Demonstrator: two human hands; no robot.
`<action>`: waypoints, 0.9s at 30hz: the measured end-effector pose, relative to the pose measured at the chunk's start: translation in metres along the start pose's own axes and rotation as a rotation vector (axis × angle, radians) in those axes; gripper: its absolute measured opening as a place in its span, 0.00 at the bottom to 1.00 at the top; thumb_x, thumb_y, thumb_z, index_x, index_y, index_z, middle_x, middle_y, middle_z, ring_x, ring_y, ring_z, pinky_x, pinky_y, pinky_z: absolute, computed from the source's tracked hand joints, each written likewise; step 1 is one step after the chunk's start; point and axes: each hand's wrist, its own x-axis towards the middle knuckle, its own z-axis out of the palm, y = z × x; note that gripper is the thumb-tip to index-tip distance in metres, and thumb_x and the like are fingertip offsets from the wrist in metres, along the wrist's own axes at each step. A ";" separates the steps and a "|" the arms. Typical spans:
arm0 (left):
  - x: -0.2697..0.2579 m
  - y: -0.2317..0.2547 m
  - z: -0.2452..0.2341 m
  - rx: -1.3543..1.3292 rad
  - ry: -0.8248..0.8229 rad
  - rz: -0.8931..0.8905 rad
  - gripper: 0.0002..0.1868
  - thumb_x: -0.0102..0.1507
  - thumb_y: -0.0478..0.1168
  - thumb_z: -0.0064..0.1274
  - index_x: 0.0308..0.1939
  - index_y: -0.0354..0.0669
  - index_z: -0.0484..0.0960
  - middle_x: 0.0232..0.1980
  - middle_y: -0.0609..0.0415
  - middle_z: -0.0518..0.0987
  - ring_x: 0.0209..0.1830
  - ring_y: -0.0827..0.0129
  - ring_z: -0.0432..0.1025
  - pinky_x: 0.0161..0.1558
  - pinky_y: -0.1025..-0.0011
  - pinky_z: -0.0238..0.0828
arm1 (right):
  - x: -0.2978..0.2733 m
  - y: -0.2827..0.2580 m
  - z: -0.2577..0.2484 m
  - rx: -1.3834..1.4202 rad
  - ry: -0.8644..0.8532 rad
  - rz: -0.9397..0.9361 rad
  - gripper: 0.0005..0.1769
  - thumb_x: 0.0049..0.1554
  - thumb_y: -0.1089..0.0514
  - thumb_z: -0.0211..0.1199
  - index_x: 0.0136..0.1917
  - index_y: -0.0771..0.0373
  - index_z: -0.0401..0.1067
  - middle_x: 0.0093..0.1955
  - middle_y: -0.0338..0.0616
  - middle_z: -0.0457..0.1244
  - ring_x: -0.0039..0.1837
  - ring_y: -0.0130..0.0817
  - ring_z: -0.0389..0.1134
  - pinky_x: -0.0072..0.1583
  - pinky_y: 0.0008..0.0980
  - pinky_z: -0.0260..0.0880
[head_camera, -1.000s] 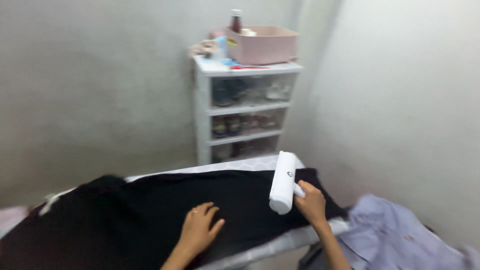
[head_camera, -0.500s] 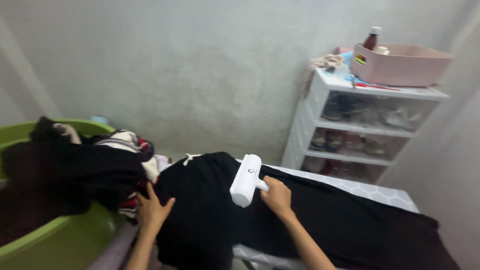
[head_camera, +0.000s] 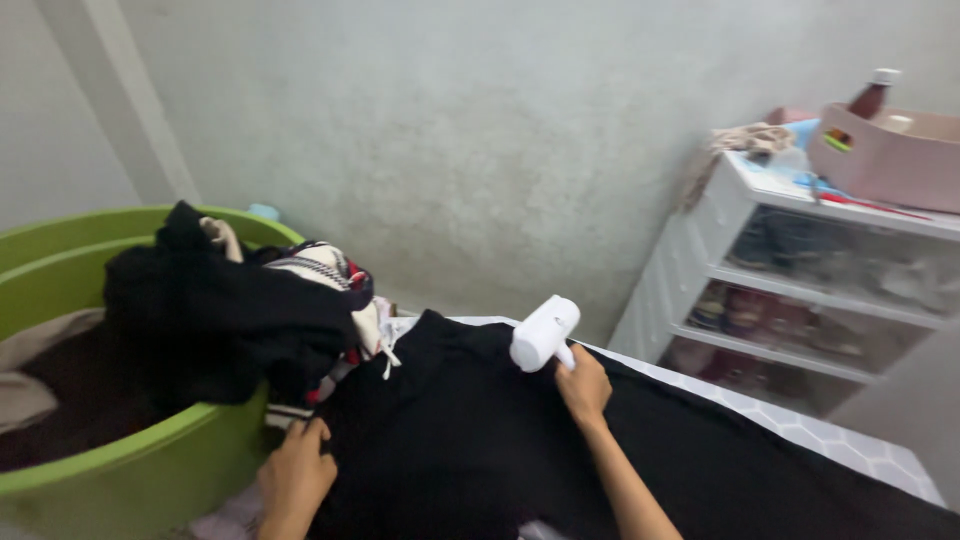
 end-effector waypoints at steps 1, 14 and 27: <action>0.000 -0.001 -0.005 0.011 -0.020 0.016 0.17 0.54 0.44 0.60 0.47 0.59 0.78 0.54 0.56 0.76 0.45 0.51 0.79 0.47 0.50 0.76 | 0.000 0.001 0.006 -0.009 0.013 0.010 0.09 0.53 0.52 0.62 0.47 0.54 0.74 0.45 0.48 0.70 0.51 0.56 0.71 0.49 0.54 0.69; 0.103 0.106 0.052 -0.280 0.137 0.329 0.30 0.55 0.48 0.64 0.56 0.36 0.77 0.52 0.40 0.75 0.52 0.44 0.73 0.49 0.52 0.73 | -0.018 0.003 0.017 -0.055 0.022 -0.424 0.08 0.49 0.58 0.66 0.43 0.55 0.73 0.43 0.42 0.67 0.45 0.50 0.71 0.46 0.46 0.69; 0.159 0.130 0.085 -0.035 0.082 0.142 0.39 0.56 0.52 0.67 0.65 0.38 0.71 0.64 0.41 0.70 0.62 0.48 0.69 0.59 0.55 0.69 | -0.015 -0.010 0.021 -0.063 -0.025 -0.557 0.10 0.44 0.60 0.69 0.41 0.55 0.74 0.39 0.39 0.66 0.40 0.46 0.69 0.44 0.43 0.69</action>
